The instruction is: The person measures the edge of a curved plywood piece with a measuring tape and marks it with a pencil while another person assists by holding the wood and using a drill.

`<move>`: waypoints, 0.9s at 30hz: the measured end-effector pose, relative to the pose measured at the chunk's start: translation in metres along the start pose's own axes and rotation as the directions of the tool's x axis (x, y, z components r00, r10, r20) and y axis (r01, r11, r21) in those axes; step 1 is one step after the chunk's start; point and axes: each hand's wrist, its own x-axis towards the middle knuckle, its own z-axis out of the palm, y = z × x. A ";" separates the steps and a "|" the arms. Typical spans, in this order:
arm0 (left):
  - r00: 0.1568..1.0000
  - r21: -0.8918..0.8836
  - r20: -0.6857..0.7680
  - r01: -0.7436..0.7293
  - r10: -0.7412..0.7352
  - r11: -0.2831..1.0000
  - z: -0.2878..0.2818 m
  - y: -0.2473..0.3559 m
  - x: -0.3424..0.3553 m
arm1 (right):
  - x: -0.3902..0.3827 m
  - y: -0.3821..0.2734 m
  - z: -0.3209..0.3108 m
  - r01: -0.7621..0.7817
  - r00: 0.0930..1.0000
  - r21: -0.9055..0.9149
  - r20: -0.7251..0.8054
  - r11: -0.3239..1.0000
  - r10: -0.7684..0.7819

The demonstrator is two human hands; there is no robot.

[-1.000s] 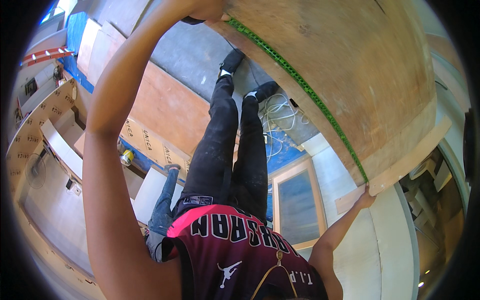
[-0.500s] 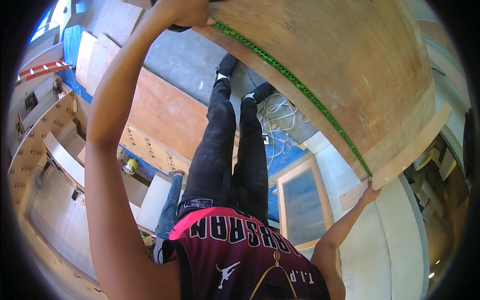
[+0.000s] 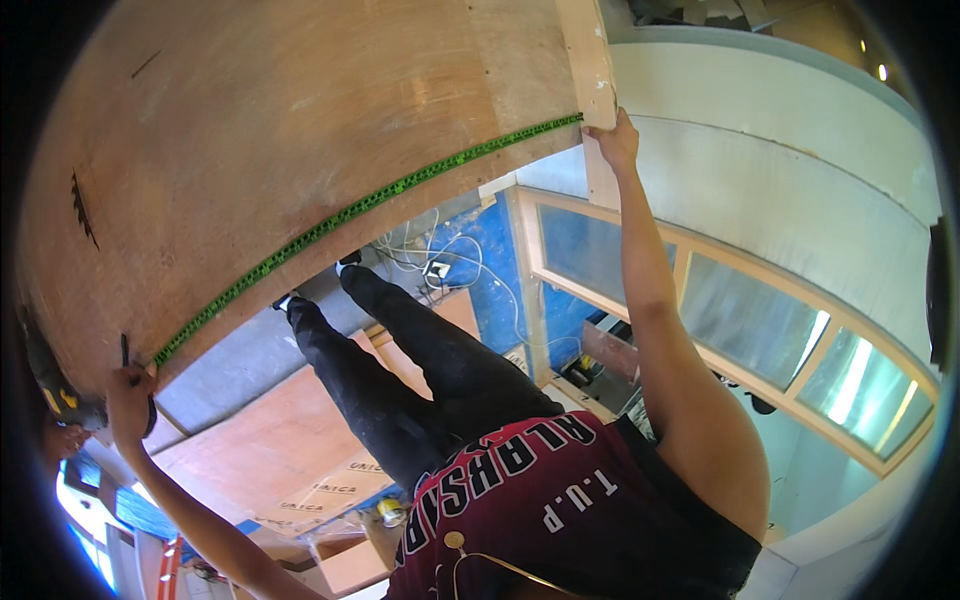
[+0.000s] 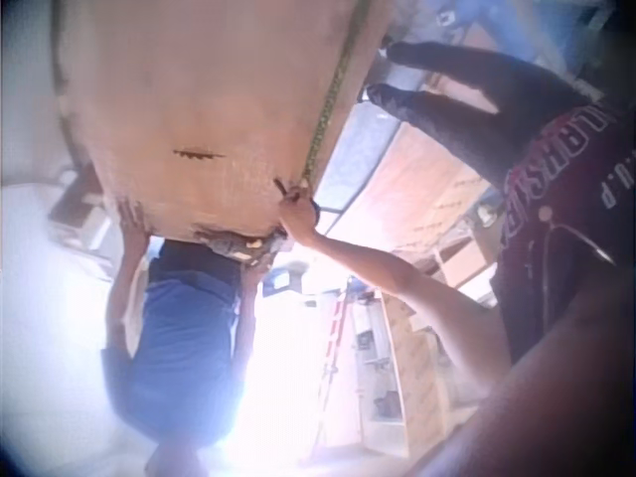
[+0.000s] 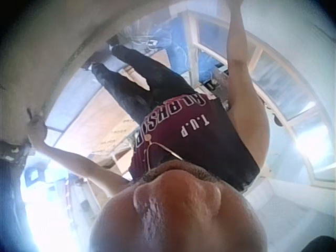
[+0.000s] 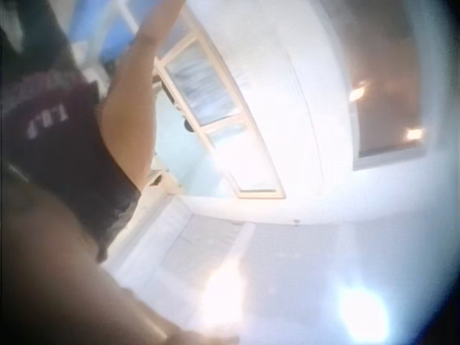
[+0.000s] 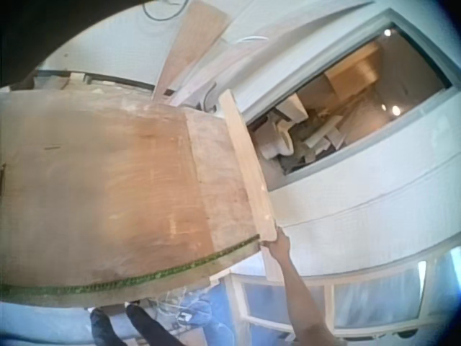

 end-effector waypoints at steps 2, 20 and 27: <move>0.999 -0.014 0.038 0.006 -0.006 1.000 -0.002 -0.002 -0.002 | -0.011 -0.003 0.001 -0.018 1.000 -0.007 -0.002 1.000 0.018; 0.996 0.137 -0.002 0.087 -0.088 0.987 -0.018 0.046 -0.035 | -0.069 0.023 0.002 -0.132 0.989 0.101 -0.056 0.986 0.138; 0.999 0.095 0.013 0.040 -0.041 0.995 -0.015 0.047 -0.032 | -0.072 0.029 0.004 -0.084 0.990 0.045 -0.107 0.995 0.089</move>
